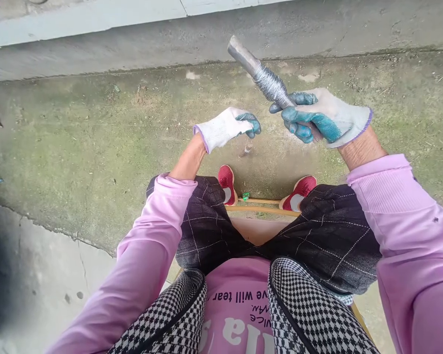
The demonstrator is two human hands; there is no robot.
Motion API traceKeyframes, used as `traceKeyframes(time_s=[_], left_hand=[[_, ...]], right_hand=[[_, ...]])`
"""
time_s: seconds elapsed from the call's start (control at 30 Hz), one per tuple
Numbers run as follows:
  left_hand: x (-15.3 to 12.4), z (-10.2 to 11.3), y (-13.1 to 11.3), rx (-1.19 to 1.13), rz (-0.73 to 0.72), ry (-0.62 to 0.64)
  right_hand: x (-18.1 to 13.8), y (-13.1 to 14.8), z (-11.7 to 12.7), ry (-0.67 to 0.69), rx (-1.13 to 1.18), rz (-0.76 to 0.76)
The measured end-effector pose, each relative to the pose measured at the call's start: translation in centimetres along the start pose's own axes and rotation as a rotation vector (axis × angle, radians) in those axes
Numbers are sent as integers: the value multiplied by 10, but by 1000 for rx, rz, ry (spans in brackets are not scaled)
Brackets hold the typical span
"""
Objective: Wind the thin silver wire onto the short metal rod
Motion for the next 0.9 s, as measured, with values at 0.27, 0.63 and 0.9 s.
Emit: traceKeyframes(time_s=[0.27, 0.63, 0.9], left_hand=[[-6, 4, -15, 39, 15, -60], [2, -18, -3, -97, 59, 12], [2, -14, -9, -242, 71, -49]], right_hand=[[6, -26, -6, 282, -708, -351], [4, 20, -16, -270, -559, -275], [1, 9, -16, -117, -264, -253]])
Point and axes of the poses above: each hand's wrist, its own x-axis towards the middle knuckle, its own z-axis out of the back of the hand, y = z × x, the point moved 4 cm from there along x, towards the middle knuckle, and after that the axes turned 2 degrees about x, right-handed, at the moved point
